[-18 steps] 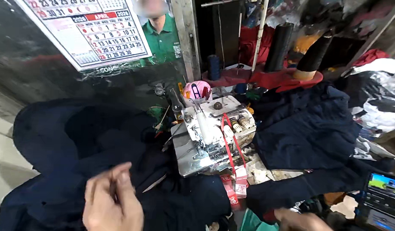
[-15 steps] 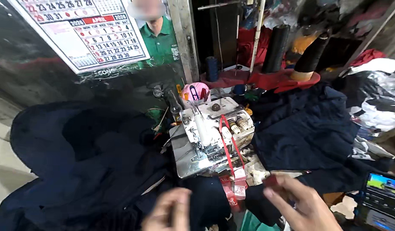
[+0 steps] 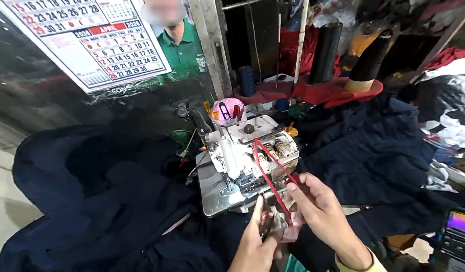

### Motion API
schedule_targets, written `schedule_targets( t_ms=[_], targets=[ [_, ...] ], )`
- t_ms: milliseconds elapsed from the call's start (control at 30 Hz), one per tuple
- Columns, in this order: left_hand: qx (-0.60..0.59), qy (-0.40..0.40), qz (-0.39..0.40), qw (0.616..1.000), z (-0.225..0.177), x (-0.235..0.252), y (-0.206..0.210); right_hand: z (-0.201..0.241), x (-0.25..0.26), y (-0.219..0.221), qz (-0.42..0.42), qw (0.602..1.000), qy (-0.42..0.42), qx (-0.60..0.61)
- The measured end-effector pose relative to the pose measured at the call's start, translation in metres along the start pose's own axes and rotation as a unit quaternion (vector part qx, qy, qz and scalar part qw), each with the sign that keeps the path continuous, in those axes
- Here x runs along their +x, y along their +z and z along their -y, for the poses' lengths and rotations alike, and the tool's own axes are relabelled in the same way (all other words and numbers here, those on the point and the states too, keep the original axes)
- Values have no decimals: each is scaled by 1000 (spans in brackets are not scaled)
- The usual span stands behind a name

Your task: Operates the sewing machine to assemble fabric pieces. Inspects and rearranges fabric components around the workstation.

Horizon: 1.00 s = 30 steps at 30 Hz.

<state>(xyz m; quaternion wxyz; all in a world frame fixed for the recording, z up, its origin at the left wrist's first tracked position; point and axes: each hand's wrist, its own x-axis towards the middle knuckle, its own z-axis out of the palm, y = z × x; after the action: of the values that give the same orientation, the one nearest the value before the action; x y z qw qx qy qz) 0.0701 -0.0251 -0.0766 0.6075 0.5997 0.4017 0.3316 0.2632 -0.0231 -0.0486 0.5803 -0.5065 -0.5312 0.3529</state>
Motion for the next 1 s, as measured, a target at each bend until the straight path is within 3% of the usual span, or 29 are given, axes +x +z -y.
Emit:
schedule_targets(
  t_ms=[167,367,567,733,800,900,1000],
  targets=[
    [-71,-13,13,997,-11,30,-13,-16,5,8,-46,996,69,28],
    [-86,14,-12,996,-4,45,-2,-29,16,15,-14,994,104,13],
    [-41,30,-44,998,8,42,-2,-17,9,26,0,991,128,-46],
    [134,18,23,990,5,20,-32,-28,0,22,19,993,85,74],
    [173,54,35,983,-10,-4,-62,-30,-2,22,-3,992,72,100],
    [199,149,-60,967,-46,-20,-127,-33,-4,17,-22,988,87,126],
    [249,178,-261,916,-85,8,-169,-29,-3,17,-42,990,86,108]
  ],
)
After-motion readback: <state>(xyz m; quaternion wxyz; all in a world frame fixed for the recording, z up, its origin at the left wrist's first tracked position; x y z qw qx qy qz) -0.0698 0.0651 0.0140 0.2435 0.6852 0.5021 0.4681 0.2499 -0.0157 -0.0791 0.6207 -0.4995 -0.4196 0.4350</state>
